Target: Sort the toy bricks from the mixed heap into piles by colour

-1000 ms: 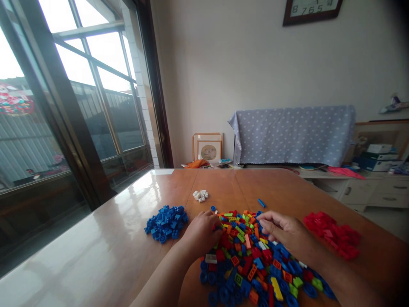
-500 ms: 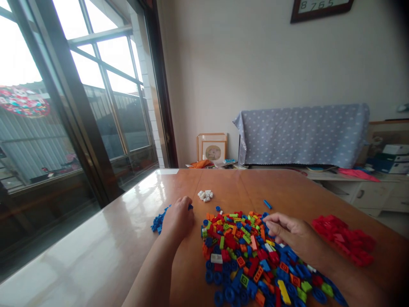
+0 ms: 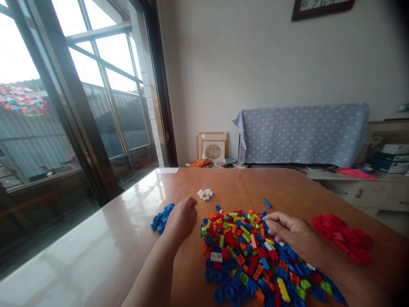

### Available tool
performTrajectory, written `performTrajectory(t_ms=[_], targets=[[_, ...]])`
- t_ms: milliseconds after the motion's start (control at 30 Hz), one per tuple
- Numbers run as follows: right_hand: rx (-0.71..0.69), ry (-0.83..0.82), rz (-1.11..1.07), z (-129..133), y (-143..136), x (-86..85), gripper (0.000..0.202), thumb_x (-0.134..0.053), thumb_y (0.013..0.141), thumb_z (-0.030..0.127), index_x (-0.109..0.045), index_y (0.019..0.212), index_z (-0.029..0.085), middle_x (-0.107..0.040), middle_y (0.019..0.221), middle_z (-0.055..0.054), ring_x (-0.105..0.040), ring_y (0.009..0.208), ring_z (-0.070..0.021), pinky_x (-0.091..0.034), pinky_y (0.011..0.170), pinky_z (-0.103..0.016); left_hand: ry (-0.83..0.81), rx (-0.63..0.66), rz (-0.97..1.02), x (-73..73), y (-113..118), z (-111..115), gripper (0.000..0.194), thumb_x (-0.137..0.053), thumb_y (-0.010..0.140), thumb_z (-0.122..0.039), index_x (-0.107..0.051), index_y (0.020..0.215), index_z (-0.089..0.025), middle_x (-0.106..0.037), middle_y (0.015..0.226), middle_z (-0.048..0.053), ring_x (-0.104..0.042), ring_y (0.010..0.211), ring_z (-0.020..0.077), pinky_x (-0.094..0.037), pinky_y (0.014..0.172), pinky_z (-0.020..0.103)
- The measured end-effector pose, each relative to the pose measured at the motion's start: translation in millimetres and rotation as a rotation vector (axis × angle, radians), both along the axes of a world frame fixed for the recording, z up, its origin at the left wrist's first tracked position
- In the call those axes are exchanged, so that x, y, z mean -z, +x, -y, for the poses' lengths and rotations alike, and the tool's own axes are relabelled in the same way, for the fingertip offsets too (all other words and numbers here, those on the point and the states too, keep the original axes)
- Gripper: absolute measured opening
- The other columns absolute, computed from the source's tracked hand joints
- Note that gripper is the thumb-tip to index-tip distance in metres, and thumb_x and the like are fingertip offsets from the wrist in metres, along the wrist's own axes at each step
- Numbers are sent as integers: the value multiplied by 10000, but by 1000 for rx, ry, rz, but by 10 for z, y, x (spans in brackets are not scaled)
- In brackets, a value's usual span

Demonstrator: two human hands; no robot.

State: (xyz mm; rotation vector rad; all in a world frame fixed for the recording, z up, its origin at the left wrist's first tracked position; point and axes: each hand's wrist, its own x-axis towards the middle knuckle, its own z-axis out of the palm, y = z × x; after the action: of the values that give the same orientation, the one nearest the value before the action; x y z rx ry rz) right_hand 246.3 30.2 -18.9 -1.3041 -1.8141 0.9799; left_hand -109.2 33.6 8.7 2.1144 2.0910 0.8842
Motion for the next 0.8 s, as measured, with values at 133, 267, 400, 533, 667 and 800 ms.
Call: performTrajectory(t_ms=[133, 267, 400, 533, 667, 800], targets=[[-12, 18, 15, 9, -4, -21, 483, -523, 900, 624, -698, 1119, 231, -678, 861, -26, -609, 766, -184, -518, 685, -277, -91, 128, -25, 59, 99, 21, 255, -470, 848, -120, -656, 999, -208, -719, 1020, 60, -652, 931, 190, -437, 752, 254], [-25, 32, 8, 51, -30, -77, 449, -532, 895, 618, -698, 1038, 226, -663, 846, -29, -596, 767, -182, -513, 674, -260, -191, 181, -86, 118, 127, 28, 317, -479, 809, -91, -679, 1027, -202, -711, 1076, 77, -649, 990, 198, -448, 802, 255], [-50, 22, -15, 84, -52, -107, 418, -521, 918, 595, -677, 1017, 220, -656, 895, -30, -586, 810, -178, -508, 698, -250, -265, 201, -132, 145, 187, 14, 301, -495, 808, -110, -690, 1023, -186, -699, 1067, 101, -647, 1012, 227, -453, 833, 279], [-43, 16, -23, 74, -53, -93, 407, -529, 924, 576, -681, 1030, 213, -647, 851, -21, -571, 766, -164, -495, 680, -244, -270, 233, -128, 165, 247, -16, 296, -483, 775, -78, -691, 967, -167, -704, 1007, 100, -650, 949, 216, -452, 795, 272], [-43, 11, -28, 59, -50, -81, 424, -531, 926, 576, -679, 1068, 205, -632, 828, -14, -564, 751, -157, -489, 671, -245, -242, 281, -71, 203, 273, -49, 285, -459, 763, -61, -683, 902, -170, -710, 937, 74, -641, 865, 182, -442, 728, 245], [-64, 4, -34, 60, -50, -84, 436, -526, 926, 584, -667, 1076, 200, -617, 829, -12, -564, 766, -159, -492, 680, -250, -236, 344, 86, 236, 330, -44, 302, -445, 789, -77, -687, 943, -171, -715, 923, 54, -630, 789, 155, -435, 677, 230]])
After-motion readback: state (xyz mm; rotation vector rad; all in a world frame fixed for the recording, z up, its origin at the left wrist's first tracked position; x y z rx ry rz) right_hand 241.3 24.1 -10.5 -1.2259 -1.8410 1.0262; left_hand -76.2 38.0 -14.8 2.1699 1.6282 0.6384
